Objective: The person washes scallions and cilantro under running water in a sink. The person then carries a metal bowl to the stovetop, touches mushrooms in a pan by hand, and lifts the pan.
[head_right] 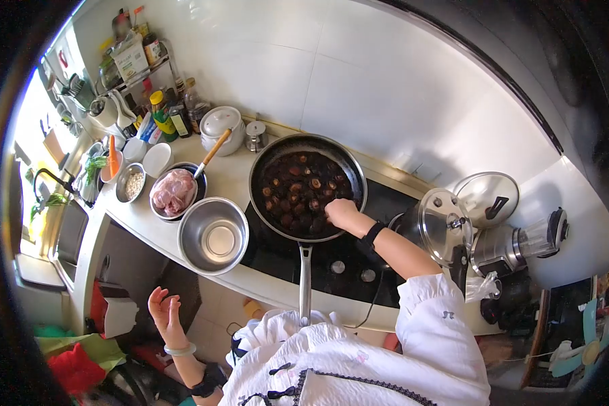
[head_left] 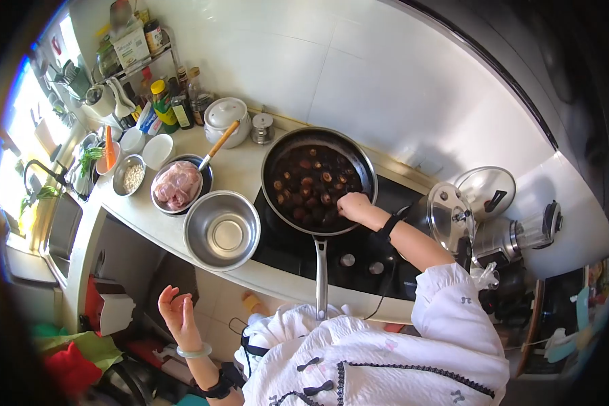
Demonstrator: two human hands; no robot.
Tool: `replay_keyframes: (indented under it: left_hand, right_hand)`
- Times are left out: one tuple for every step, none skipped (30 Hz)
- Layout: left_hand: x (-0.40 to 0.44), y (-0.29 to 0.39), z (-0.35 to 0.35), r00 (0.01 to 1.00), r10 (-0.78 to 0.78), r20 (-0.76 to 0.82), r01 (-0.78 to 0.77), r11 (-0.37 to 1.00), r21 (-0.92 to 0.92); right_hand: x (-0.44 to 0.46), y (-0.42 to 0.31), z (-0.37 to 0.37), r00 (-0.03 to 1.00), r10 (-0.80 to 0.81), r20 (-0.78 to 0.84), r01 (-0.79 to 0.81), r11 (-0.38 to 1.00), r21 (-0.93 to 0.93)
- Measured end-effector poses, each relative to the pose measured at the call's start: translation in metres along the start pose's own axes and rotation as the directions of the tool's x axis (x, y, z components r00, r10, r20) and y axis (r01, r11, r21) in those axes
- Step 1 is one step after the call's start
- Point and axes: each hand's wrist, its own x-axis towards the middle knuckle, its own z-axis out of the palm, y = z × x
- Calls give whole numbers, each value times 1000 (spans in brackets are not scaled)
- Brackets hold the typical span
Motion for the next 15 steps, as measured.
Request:
replay_keyframes:
  left_hand:
    - [1,2,0,1000,6,-7,-6,1000,1]
    - [1,3,0,1000,11,-12,-11,1000,4]
    - [1,5,1,1000,8,-13,-8,1000,1]
    - [2,6,3,1000,1,-11,-1,1000,0]
    - [3,8,5,1000,2,-3,-2,1000,6]
    - [3,9,7,1000,5,7,-5,1000,11]
    - [4,9,9,1000,5,10,-5,1000,10]
    - [5,8,10,1000,11,28,-11,1000,-6]
    - [5,8,11,999,18,46,-17,1000,-20]
    - [6,9,11,999,19,45,-18,1000,-20]
    - [6,10,12,999,20,48,-19,1000,-15]
    - [6,12,13,998,20,51,-19,1000,-9]
    - [6,13,13,998,21,51,-21,1000,-8]
    - [6,14,13,998,30,48,-30,1000,-3]
    - [6,15,12,998,39,45,-39,999,2]
  right_hand:
    - [2,2,-2,999,-30,10,28,982,185]
    - [3,5,-3,998,-59,17,49,929,366]
    - [7,14,3,996,-77,-40,86,930,357]
    - [11,24,10,991,-93,-96,121,930,348]
    - [9,27,6,982,-100,-161,141,953,267]
    - [9,30,3,986,-47,-159,98,940,326]
    - [8,33,7,988,-37,-150,76,961,267]
    - [7,30,1,989,-28,-143,58,977,206]
    - [4,24,-3,989,-29,-144,59,977,206]
    - [0,15,-5,999,-9,-38,12,996,94]
    - [-3,6,-10,998,24,66,-23,999,-23]
    - [-1,4,-9,998,23,66,-22,1000,-22]
    - [1,3,-7,999,-18,43,14,996,83]
    - [2,1,-7,998,-55,17,51,981,187]
    - [1,-1,-16,999,1,-35,7,972,235]
